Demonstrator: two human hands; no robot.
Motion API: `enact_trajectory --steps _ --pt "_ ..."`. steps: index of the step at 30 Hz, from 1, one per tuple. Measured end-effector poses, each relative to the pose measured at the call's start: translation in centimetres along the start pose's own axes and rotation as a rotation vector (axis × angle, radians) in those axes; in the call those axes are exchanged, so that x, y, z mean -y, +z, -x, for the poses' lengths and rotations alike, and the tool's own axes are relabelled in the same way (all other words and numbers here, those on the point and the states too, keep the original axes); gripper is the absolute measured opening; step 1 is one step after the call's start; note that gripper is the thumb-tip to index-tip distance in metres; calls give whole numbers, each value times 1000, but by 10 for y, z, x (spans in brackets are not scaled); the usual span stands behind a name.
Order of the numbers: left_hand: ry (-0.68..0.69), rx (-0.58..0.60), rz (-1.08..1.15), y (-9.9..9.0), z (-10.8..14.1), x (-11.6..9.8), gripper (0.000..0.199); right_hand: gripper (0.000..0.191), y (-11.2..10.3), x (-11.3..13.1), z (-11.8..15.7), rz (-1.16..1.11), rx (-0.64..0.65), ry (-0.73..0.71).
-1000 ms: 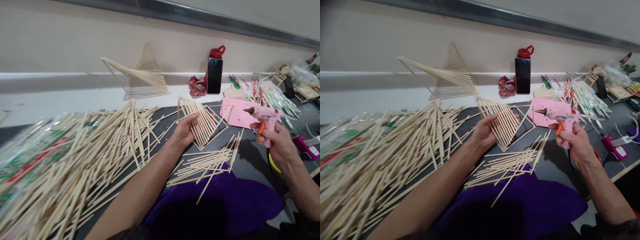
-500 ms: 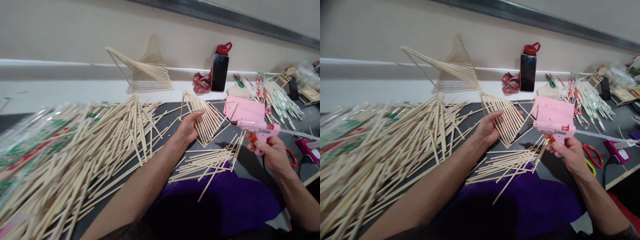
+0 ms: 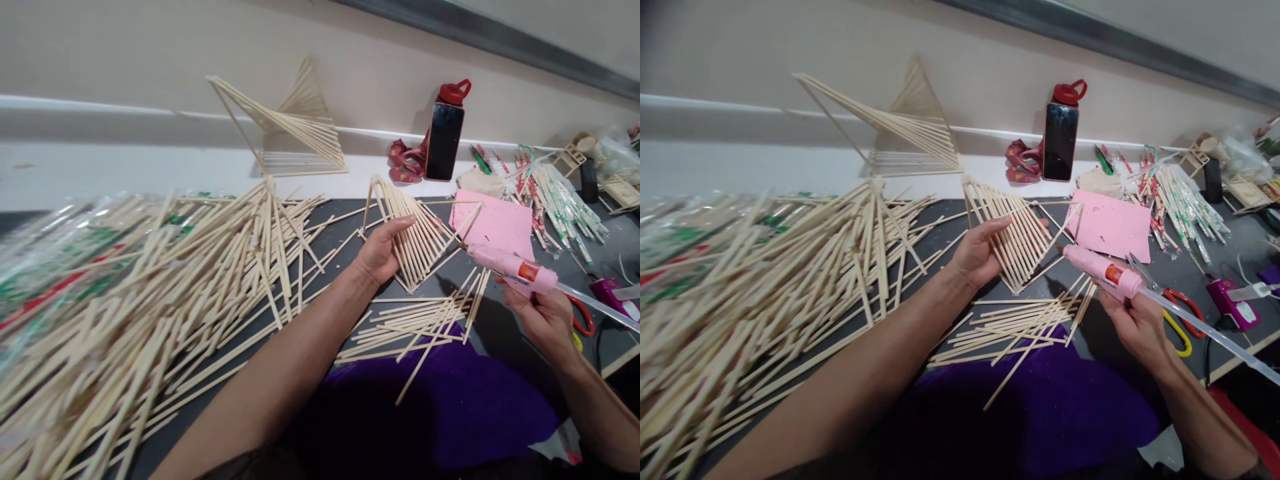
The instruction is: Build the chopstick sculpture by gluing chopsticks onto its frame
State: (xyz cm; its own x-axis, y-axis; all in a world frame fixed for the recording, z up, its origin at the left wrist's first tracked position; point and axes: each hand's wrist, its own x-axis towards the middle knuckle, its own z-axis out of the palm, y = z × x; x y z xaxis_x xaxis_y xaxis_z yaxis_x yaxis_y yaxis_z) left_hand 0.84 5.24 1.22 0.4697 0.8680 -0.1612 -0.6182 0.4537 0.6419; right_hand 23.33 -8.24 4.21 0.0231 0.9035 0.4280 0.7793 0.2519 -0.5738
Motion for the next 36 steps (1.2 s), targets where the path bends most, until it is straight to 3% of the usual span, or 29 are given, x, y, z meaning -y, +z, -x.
enact_trajectory --steps 8,36 --pt "-7 28 -11 -1 -2 1 30 25 4 -13 2 58 -15 -106" --pt "-1 36 -25 -2 -1 1 40 42 9 -24 0 161 8 -111"
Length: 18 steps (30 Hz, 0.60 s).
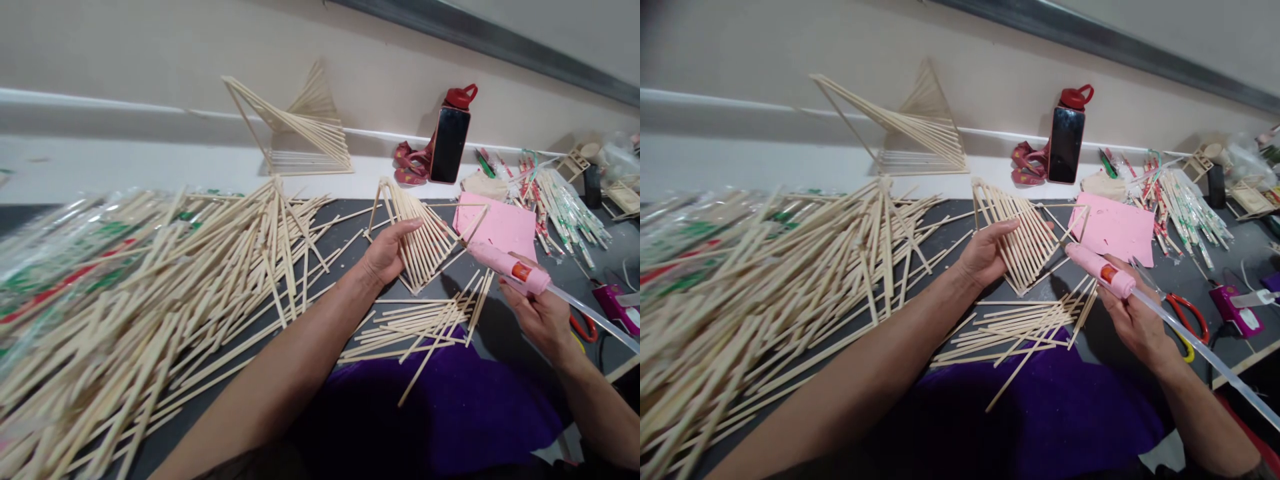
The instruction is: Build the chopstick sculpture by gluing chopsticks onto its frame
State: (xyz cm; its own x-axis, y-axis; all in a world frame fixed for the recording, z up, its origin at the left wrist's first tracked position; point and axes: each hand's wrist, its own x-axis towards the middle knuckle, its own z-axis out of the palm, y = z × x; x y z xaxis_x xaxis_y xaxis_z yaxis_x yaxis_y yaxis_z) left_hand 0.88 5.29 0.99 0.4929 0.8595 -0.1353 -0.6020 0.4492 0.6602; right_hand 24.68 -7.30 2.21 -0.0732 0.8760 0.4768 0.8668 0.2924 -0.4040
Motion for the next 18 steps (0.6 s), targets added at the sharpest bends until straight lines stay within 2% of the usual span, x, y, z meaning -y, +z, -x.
enact_trajectory --steps 12,18 --pt "-10 -15 -3 0 0 0 30 40 -8 12 -4 69 -11 -127" --pt "-12 -7 5 0 -1 0 28 42 -6 8 -2 48 0 -98"
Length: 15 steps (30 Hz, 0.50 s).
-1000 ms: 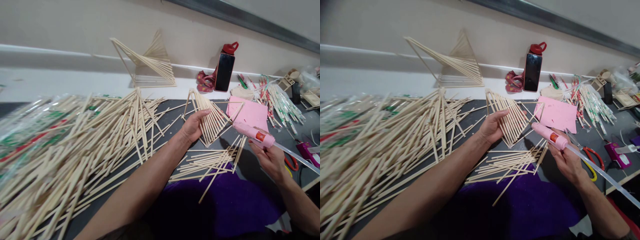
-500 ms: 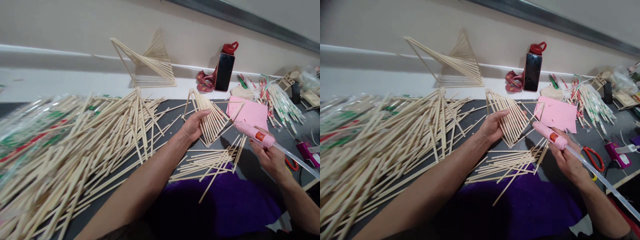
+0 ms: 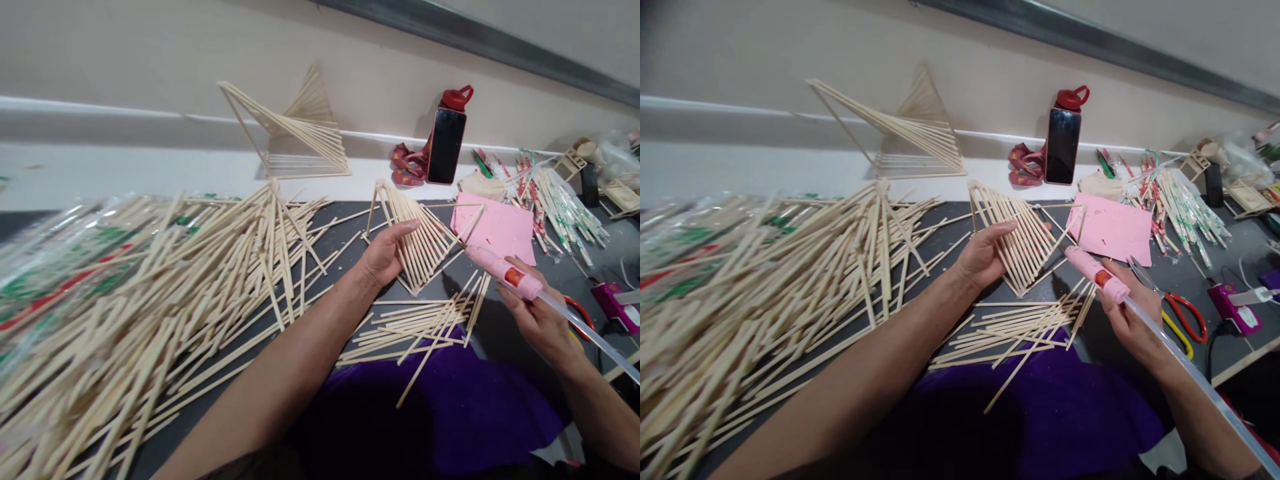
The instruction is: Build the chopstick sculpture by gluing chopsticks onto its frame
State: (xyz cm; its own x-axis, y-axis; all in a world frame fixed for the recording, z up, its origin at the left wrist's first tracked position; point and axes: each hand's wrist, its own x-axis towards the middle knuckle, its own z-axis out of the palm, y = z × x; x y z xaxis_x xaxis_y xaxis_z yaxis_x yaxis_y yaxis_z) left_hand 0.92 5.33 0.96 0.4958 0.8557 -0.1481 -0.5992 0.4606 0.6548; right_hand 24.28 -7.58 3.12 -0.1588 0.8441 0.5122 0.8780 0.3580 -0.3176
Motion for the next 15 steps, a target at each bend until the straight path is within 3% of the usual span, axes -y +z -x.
enact_trajectory --steps 4,7,10,13,15 --pt "-2 -32 11 0 0 0 28 29 -1 -3 7 -119 -17 114" --pt "0 -34 0 0 0 0 31 15 -9 -3 6 -276 -65 330" --pt "0 -26 -23 -2 0 0 32 15 -18 -5 -7 -552 -200 515" --pt "3 -45 -39 -2 -1 0 30 18 -23 -15 -30 -810 -332 584" --pt "-1 -66 -47 -2 -1 -1 28 22 -20 -27 -44 -857 -313 669"
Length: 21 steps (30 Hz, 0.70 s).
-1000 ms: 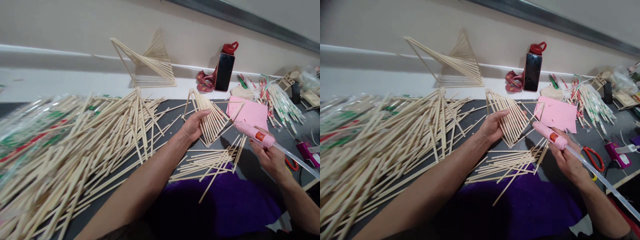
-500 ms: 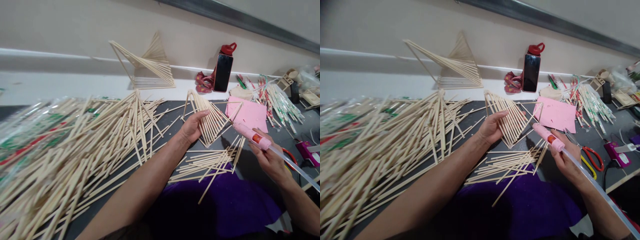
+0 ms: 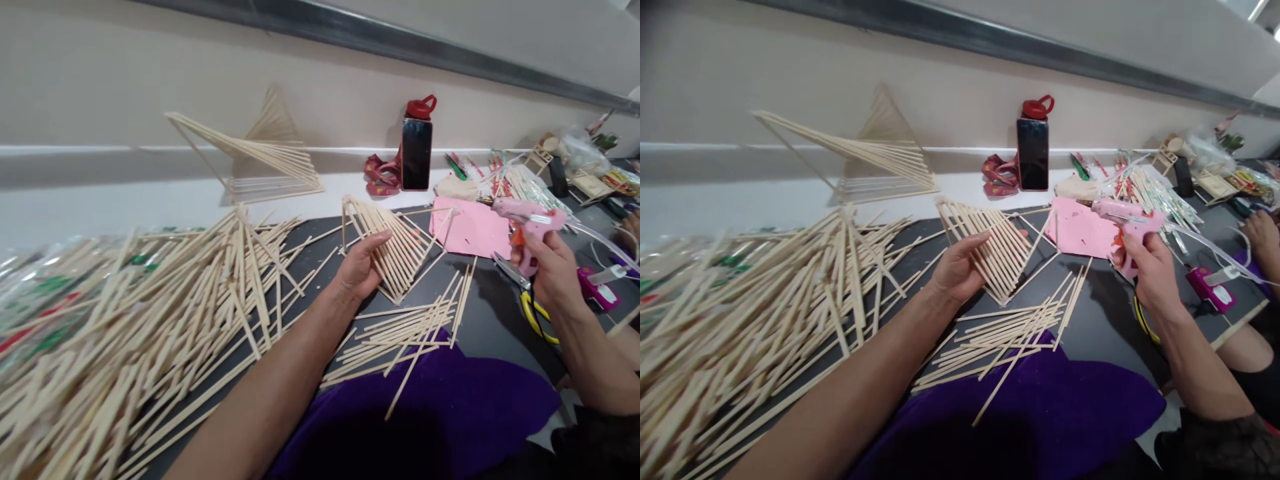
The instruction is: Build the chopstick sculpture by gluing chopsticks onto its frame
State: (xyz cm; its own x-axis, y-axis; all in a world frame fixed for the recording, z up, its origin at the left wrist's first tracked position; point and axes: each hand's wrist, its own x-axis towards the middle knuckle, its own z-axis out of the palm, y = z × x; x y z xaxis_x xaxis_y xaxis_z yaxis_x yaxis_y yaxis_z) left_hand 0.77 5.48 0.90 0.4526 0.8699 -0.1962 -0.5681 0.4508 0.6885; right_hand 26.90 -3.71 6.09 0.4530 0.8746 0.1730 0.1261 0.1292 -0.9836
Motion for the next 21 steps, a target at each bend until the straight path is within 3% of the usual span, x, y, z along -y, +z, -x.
enact_trajectory --steps 5,8,13,16,18,20,21 --pt "-8 -30 -7 2 1 -1 26 32 3 -27 -40 56 85 211" --pt "3 -7 -12 3 2 -1 29 31 4 -44 -57 275 165 262" --pt "11 28 4 1 1 1 30 40 0 -52 -75 1081 237 50" --pt "8 42 15 0 0 2 28 39 -1 -43 -70 1392 234 -92" --pt "2 48 22 -1 0 3 27 35 3 -32 -58 1404 172 -247" --pt "-1 46 33 0 0 3 27 29 13 -18 -43 1204 186 -405" --pt "1 44 39 0 0 3 27 26 19 -10 -35 1047 252 -471"
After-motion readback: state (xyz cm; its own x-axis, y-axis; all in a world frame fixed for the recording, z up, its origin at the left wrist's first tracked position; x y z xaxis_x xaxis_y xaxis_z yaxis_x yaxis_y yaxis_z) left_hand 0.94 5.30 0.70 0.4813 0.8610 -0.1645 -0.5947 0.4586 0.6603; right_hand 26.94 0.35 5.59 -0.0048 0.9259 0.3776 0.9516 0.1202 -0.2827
